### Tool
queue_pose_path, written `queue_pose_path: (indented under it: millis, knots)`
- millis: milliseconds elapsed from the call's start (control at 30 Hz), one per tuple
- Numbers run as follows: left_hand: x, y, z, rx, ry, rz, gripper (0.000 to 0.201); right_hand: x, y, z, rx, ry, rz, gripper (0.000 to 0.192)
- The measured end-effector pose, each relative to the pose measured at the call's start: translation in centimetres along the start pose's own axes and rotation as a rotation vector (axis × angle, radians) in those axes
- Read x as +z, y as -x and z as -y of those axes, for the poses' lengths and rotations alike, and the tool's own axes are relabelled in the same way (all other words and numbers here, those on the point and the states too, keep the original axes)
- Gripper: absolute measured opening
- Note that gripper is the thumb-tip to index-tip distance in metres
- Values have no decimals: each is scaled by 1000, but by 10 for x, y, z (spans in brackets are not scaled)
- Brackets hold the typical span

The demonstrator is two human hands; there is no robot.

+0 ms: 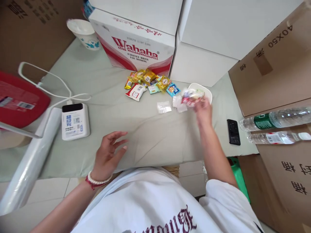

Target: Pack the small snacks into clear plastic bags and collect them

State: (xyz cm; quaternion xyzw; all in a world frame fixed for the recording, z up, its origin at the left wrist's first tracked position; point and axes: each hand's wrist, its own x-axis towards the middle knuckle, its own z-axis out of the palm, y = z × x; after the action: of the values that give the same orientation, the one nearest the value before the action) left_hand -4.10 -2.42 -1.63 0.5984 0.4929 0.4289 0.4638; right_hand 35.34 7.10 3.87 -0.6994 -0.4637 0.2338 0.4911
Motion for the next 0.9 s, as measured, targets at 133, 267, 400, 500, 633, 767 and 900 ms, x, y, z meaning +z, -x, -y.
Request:
queue_pose_path:
  millis: [133,267,400,500,633,767,900]
  knots:
    - [-34,29,18,-171,-175,-23,36,-23,-93,-6,86,259,-41,32]
    - [-50,50,20,-189,-328,-42,30,-3,-116,-12,165,519,-28,35]
    - [-62,68,23,-182,-364,-122,27,1,-100,3,31,753,-106,27]
    - [-69,79,28,-177,-353,-164,21,4,-74,11,-147,852,-10,23]
    - [-68,78,24,-130,-353,-128,15,27,-20,-6,-149,885,356,17]
    - [-62,62,8,-32,-331,-61,11,39,22,-26,-33,798,321,13]
    - [-47,37,-12,27,-188,5,10,39,56,-16,196,200,195,22]
